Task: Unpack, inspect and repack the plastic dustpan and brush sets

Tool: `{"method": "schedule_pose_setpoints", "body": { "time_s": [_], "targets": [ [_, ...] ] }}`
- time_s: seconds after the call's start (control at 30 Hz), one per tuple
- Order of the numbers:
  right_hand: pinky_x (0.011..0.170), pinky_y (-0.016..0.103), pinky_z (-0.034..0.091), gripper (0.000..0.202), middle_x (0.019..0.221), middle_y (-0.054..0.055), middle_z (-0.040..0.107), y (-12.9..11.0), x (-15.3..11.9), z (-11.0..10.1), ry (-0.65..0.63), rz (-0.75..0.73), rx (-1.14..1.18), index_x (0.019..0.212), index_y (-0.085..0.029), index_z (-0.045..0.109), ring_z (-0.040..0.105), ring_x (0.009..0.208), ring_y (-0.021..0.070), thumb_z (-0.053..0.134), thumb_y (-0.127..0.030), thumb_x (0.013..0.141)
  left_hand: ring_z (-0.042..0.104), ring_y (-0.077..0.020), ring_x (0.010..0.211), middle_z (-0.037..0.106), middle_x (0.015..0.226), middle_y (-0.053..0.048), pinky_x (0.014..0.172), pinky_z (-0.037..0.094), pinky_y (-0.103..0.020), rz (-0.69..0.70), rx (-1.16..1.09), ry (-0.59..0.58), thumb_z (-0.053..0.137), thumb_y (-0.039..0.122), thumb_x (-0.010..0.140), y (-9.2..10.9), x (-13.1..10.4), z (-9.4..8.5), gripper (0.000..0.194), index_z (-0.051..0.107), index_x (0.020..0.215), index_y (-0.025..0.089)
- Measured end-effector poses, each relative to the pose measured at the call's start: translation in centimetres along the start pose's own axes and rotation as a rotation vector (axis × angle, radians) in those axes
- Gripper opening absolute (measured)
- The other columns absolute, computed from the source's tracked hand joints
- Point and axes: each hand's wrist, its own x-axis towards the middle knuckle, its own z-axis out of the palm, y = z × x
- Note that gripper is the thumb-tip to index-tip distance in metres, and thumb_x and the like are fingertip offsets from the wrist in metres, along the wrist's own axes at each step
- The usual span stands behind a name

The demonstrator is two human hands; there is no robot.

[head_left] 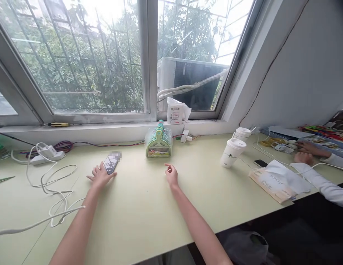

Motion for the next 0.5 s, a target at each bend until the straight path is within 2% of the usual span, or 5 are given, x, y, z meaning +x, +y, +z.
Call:
{"method": "schedule_pose_setpoints", "body": {
  "time_s": [0.07, 0.13, 0.23, 0.33, 0.5],
  "targets": [
    [0.062, 0.023, 0.046, 0.041, 0.088, 0.003, 0.052, 0.3, 0.6, -0.1, 0.035, -0.001, -0.015, 0.102, -0.018, 0.063, 0.047, 0.059, 0.0104, 0.042, -0.016, 0.066, 0.006, -0.0392, 0.14, 0.014, 0.15, -0.026, 0.103, 0.012, -0.065, 0.148, -0.027, 0.128, 0.051, 0.048, 0.077, 1.9, -1.7, 0.7, 0.081, 0.02, 0.142, 0.011],
    [0.067, 0.024, 0.047, 0.04, 0.097, 0.005, 0.053, 0.5, 1.8, -0.3, 0.103, -0.002, -0.033, 0.107, -0.019, 0.06, 0.051, 0.066, 0.0121, 0.043, -0.019, 0.071, 0.008, -0.032, 0.141, 0.017, 0.151, -0.02, 0.108, 0.007, -0.059, 0.286, -0.081, 0.228, 0.043, 0.04, 0.084, 4.0, -4.1, 1.6, 0.063, 0.027, 0.14, 0.015],
    [0.079, 0.027, 0.046, 0.042, 0.11, 0.01, 0.053, 0.5, 4.5, -0.5, 0.227, -0.021, -0.096, 0.117, -0.018, 0.052, 0.056, 0.084, 0.0163, 0.045, -0.025, 0.076, 0.019, -0.028, 0.139, 0.032, 0.145, -0.014, 0.112, 0.005, -0.052, 0.478, -0.184, 0.167, 0.043, 0.035, 0.085, 6.9, -7.1, 3.1, 0.046, 0.046, 0.129, 0.02],
    [0.084, 0.03, 0.044, 0.049, 0.116, 0.012, 0.055, 0.4, 7.5, -0.6, 0.254, -0.044, -0.152, 0.122, -0.016, 0.046, 0.055, 0.1, 0.02, 0.054, -0.03, 0.075, 0.027, -0.0284, 0.134, 0.041, 0.139, -0.011, 0.11, 0.019, -0.049, 0.424, -0.384, 0.055, 0.046, 0.039, 0.084, 8.4, -8.1, 4.3, 0.041, 0.055, 0.12, 0.023],
    [0.073, 0.027, 0.046, 0.046, 0.111, 0.007, 0.062, 0.6, 10.4, -0.3, 0.051, 0.052, -0.217, 0.117, -0.019, 0.048, 0.062, 0.083, 0.0152, 0.058, -0.027, 0.073, 0.045, -0.0244, 0.121, 0.053, 0.125, -0.011, 0.101, 0.036, -0.039, 0.177, -0.772, -0.079, 0.047, 0.042, 0.081, 7.9, -7.1, 5.0, 0.042, 0.057, 0.115, 0.02]
  ]
}}
